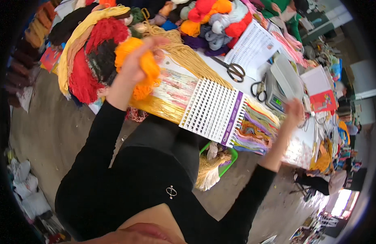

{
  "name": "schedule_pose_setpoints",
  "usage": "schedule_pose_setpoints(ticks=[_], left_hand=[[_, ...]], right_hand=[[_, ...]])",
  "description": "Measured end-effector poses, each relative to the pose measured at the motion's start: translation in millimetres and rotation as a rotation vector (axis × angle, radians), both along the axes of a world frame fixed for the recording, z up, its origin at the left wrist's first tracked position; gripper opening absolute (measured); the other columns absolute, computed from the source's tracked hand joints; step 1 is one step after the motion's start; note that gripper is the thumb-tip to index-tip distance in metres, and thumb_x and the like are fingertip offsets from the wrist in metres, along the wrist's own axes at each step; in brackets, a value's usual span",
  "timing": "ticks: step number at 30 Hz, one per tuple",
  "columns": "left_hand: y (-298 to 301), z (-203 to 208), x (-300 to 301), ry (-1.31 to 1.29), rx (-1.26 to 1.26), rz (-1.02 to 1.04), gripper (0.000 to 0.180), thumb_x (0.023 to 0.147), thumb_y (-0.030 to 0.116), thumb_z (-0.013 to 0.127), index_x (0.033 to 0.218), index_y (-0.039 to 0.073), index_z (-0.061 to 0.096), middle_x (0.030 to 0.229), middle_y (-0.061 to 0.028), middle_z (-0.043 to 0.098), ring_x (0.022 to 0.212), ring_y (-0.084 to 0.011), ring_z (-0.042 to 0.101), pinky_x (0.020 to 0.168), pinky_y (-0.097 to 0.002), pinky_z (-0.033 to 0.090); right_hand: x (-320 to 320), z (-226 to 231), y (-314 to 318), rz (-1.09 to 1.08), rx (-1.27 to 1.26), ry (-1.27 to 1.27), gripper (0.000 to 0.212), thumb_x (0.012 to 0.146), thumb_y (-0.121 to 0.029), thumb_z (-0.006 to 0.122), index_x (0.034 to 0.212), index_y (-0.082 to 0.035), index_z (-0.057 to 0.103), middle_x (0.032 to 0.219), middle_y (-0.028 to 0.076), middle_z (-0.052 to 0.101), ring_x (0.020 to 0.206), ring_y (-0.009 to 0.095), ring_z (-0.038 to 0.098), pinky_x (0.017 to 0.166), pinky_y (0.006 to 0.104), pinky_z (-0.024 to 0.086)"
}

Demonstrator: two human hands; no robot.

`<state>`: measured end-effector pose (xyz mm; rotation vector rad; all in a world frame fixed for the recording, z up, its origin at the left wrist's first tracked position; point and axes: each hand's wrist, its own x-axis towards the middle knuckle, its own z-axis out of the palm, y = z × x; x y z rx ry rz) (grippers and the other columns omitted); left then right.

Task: Sorting bundles of colored yarn and attaching them to a reference sample card.

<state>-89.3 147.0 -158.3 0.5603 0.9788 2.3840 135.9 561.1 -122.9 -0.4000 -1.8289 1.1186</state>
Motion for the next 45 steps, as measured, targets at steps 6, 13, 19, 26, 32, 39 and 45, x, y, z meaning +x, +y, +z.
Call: schedule_pose_setpoints(ticks=[6,13,19,26,32,39,45], left_hand=[[96,-82,29,-0.456,-0.406,-0.252,0.037,0.087,0.038,0.052,0.112,0.011,0.054,0.102,-0.0068,0.059,0.081,-0.0172,0.056,0.073,-0.0321,0.047],[137,-113,26,-0.520,-0.605,-0.342,0.045,0.085,0.032,0.058,0.116,0.002,0.045,0.116,-0.0120,0.050,0.086,-0.0255,0.060,0.062,-0.0302,0.052],[163,-125,11,-0.251,-0.760,-0.389,0.018,0.082,0.018,0.053,0.086,0.001,0.056,0.073,-0.0077,0.056,0.059,-0.0151,0.055,0.044,-0.0227,0.044],[188,-139,3,-0.151,-0.922,-0.310,0.015,0.083,0.013,0.050,0.074,0.004,0.058,0.056,-0.0009,0.050,0.045,-0.0095,0.043,0.040,-0.0228,0.035],[161,-129,-24,-0.080,-0.869,-0.261,0.015,0.082,0.022,0.058,0.079,0.007,0.059,0.063,-0.0030,0.056,0.046,-0.0092,0.047,0.042,-0.0207,0.040],[135,-88,-27,-0.083,-0.479,-0.456,0.022,0.086,0.027,0.053,0.084,0.006,0.060,0.061,0.0011,0.055,0.046,-0.0049,0.045,0.044,-0.0175,0.035],[139,-109,-20,0.184,-0.949,-0.309,0.019,0.080,0.024,0.057,0.074,0.006,0.060,0.061,-0.0051,0.057,0.046,-0.0154,0.051,0.049,-0.0308,0.043]], right_hand=[[-109,-113,-105,0.475,-0.143,-0.533,0.014,0.083,-0.012,0.055,0.089,0.000,0.058,0.067,0.007,0.063,0.056,0.011,0.060,0.050,0.0220,0.043],[-131,-166,-111,0.480,-0.308,-0.692,0.019,0.081,-0.013,0.057,0.067,0.000,0.060,0.056,0.003,0.058,0.043,0.009,0.050,0.041,0.0231,0.039],[-133,-163,-114,0.433,-0.488,-0.606,0.012,0.078,-0.008,0.057,0.074,0.002,0.061,0.060,0.005,0.059,0.044,0.010,0.050,0.042,0.0218,0.039],[-137,-158,-106,0.447,-0.500,-0.721,0.015,0.079,-0.011,0.060,0.084,0.002,0.062,0.066,0.003,0.059,0.051,0.008,0.051,0.047,0.0191,0.041],[-133,-161,-111,0.464,-0.342,-0.651,0.015,0.075,-0.011,0.061,0.067,0.002,0.062,0.056,0.003,0.058,0.044,0.009,0.051,0.043,0.0226,0.040],[-130,-150,-111,0.576,-0.574,-0.595,0.016,0.081,-0.010,0.058,0.071,0.002,0.060,0.060,0.002,0.055,0.051,0.008,0.049,0.049,0.0202,0.039],[-131,-153,-113,0.606,-0.404,-0.697,0.022,0.088,-0.020,0.051,0.078,-0.002,0.059,0.065,0.001,0.057,0.052,0.006,0.049,0.051,0.0199,0.039]])
